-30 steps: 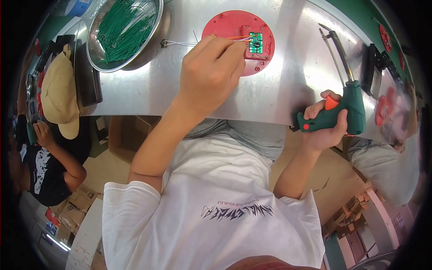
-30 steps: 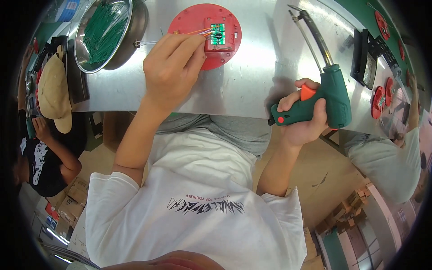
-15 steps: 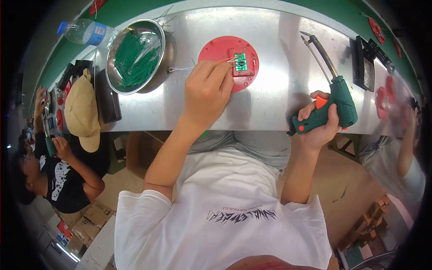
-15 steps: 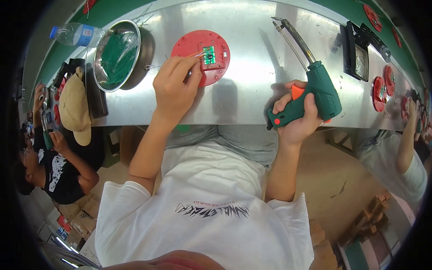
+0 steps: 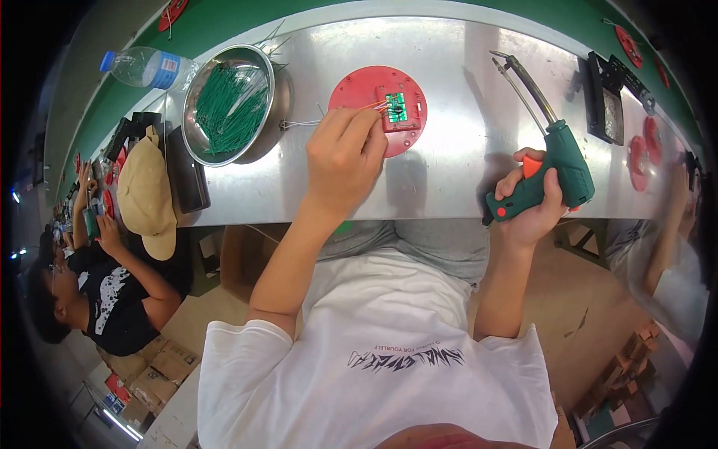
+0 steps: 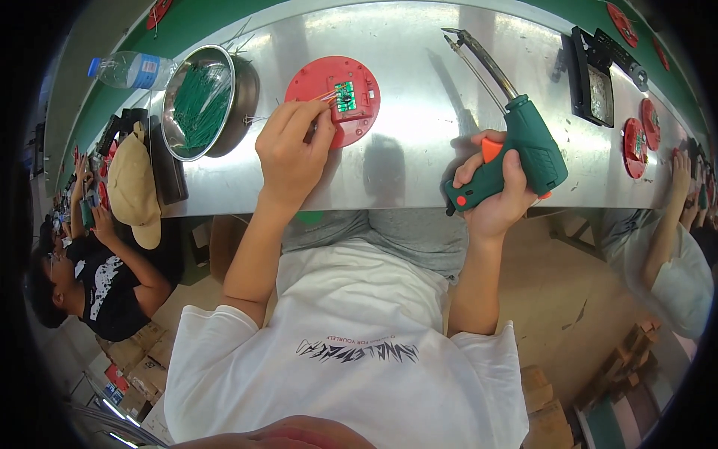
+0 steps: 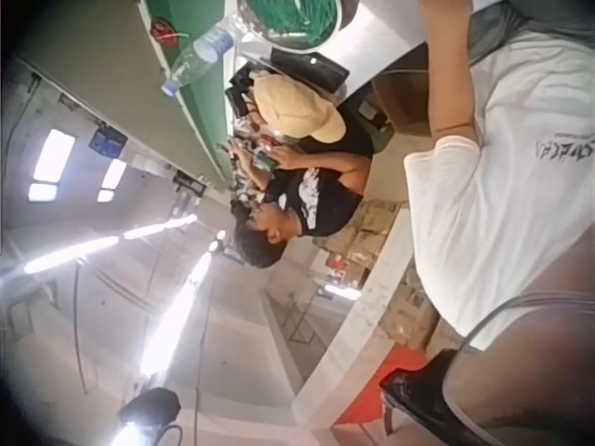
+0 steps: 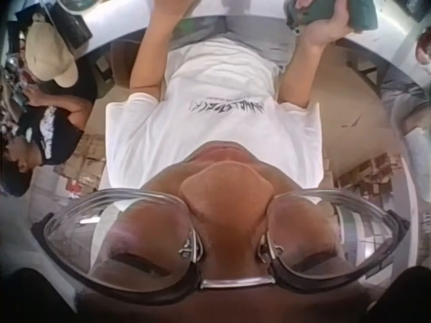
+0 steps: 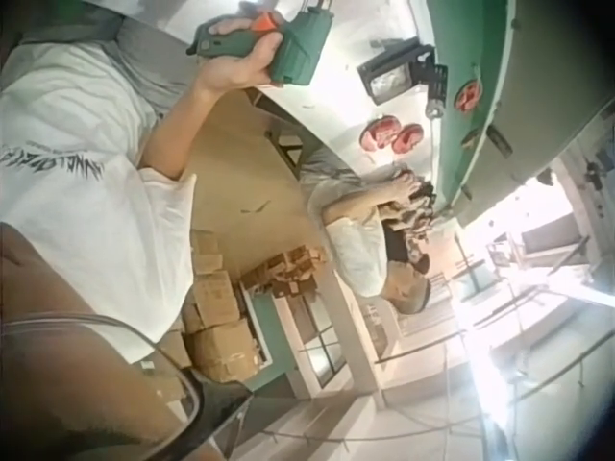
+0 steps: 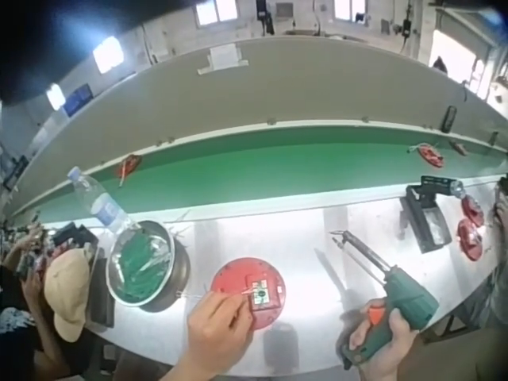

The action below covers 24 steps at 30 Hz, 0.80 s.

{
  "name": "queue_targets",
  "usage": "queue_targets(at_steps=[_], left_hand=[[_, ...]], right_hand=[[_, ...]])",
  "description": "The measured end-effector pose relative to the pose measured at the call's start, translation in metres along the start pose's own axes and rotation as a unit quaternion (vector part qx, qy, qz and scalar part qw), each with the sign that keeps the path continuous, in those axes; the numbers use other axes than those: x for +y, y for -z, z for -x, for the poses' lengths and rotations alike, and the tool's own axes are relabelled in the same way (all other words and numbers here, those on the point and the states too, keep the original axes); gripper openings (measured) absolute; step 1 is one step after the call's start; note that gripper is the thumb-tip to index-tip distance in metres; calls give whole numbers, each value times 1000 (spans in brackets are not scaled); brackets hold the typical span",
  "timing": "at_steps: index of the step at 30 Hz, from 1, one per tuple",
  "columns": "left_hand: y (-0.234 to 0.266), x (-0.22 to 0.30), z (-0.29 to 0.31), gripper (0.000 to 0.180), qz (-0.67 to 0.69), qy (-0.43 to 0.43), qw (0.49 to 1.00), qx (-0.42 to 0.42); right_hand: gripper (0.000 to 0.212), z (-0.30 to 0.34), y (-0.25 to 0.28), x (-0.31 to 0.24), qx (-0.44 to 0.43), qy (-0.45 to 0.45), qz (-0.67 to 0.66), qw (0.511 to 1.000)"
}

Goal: Soldering wires and components onto a PCB mounted on a red circular base at an electronics assembly line.

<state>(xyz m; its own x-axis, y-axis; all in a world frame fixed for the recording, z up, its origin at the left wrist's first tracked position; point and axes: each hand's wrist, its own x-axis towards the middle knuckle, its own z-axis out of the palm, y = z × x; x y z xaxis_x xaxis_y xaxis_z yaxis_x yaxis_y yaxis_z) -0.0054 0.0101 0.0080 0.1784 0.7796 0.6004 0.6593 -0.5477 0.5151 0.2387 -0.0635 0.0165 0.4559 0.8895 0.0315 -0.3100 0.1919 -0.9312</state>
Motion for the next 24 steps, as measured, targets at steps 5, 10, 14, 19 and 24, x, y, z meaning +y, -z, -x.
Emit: queue_targets(at_steps=[5, 10, 14, 19, 24], left_hand=[[-2, 0, -1, 12, 1, -12, 1000, 2], [-7, -1, -4, 12, 5, -18, 1000, 2], [4, -2, -2, 15, -4, 14, 1000, -4], [-9, 3, -1, 17, -18, -31, 999, 40], [0, 11, 1, 15, -52, -16, 995, 89]], right_hand=[[38, 0, 1, -1, -3, -3, -2, 1000], [38, -5, 3, -2, -6, -3, -5, 1000], [40, -6, -1, 2, -35, -7, -6, 999], [49, -4, 25, 9, -5, -121, -151, 981], [48, -3, 21, -4, -14, -36, -2, 999]])
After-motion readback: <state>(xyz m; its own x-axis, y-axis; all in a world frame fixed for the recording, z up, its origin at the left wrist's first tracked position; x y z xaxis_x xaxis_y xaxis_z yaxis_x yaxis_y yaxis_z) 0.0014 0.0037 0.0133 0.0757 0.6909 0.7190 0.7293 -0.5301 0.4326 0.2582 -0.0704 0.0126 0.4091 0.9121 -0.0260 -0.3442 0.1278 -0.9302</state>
